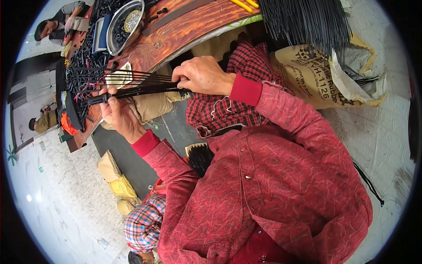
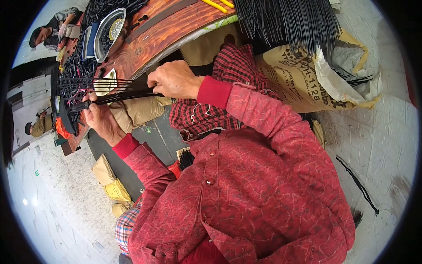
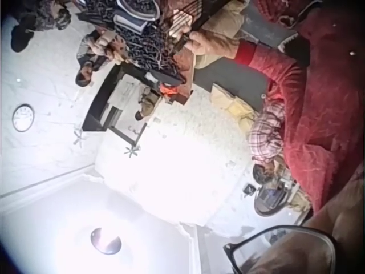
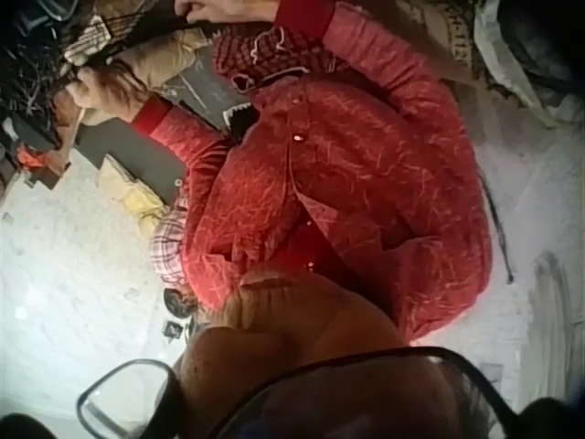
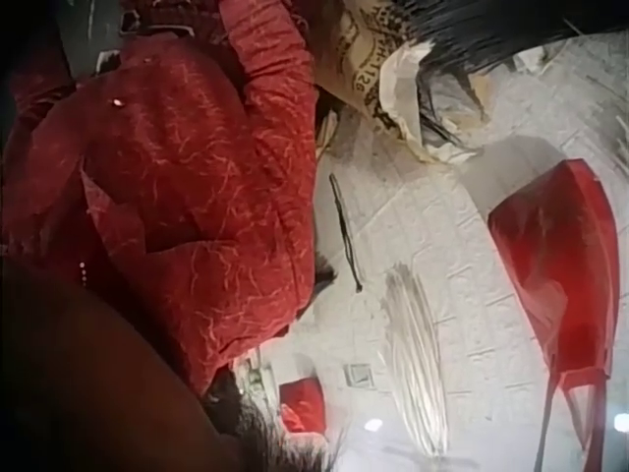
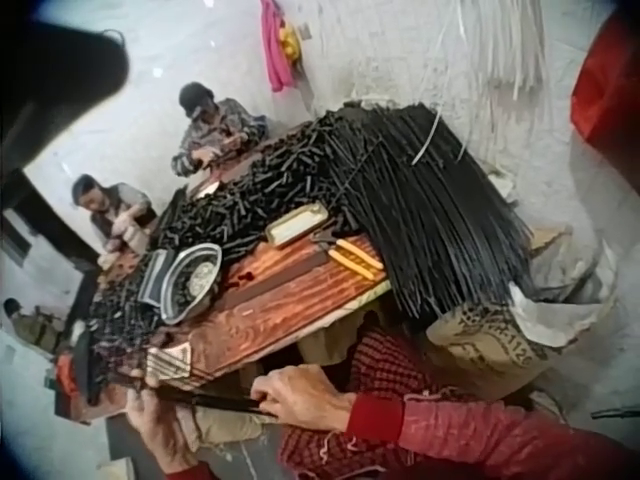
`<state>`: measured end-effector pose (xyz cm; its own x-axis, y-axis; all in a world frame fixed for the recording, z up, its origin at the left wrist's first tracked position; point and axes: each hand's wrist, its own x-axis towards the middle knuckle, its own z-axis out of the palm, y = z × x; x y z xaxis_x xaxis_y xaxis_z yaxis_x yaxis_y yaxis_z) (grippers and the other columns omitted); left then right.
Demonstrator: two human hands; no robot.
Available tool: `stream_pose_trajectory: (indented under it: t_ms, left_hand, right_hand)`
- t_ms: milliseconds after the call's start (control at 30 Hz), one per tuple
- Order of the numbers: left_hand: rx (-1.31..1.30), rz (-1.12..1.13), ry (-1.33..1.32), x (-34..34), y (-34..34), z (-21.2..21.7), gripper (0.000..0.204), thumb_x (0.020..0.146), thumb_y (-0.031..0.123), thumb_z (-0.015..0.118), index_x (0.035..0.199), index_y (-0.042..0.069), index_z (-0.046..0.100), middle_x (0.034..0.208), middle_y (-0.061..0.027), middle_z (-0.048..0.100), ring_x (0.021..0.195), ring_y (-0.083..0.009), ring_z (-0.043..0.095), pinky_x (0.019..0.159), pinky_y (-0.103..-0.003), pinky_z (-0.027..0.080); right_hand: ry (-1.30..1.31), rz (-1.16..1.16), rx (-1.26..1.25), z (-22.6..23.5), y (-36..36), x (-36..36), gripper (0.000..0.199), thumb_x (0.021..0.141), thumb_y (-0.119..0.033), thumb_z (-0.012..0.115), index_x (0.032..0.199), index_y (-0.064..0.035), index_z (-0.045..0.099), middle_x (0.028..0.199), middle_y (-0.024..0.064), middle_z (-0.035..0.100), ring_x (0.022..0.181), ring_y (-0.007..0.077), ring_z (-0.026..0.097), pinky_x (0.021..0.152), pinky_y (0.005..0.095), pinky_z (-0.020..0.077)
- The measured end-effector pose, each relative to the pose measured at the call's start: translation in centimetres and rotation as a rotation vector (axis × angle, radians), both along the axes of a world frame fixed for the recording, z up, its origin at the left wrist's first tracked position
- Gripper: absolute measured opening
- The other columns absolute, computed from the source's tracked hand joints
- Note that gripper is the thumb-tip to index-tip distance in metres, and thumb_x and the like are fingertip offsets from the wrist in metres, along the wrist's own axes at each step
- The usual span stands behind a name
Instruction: Assembling a wire harness by inserting multiple black wires into a plastic connector.
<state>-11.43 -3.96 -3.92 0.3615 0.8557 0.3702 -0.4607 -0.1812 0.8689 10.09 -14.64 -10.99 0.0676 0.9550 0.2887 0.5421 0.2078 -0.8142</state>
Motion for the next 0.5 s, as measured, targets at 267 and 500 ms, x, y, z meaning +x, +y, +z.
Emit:
stream_pose_trajectory:
  t_ms: [267,500]
  left_hand:
    - [0.013,0.309,-0.119,-7.7,0.4,4.1,0.029,0.089,0.006,0.062,0.116,0.0,0.052,0.108,-0.0108,0.062,0.092,-0.015,0.059,0.079,-0.027,0.048]
    - [-0.206,0.384,-0.259,-13.4,0.2,0.3,0.026,0.089,0.004,0.061,0.114,0.001,0.055,0.107,-0.0078,0.063,0.085,-0.0112,0.056,0.067,-0.024,0.044]
  right_hand:
    - [-0.079,0.05,0.332,2.0,1.9,-2.3,0.034,0.072,-0.024,0.072,0.105,-0.0188,0.065,0.086,0.0072,0.056,0.086,0.0275,0.06,0.074,0.0408,0.049]
    - [0.133,0.309,-0.061,0.7,3.5,-1.9,0.028,0.085,-0.034,0.059,0.101,-0.0131,0.068,0.092,0.0088,0.065,0.09,0.0267,0.062,0.076,0.0386,0.0487]
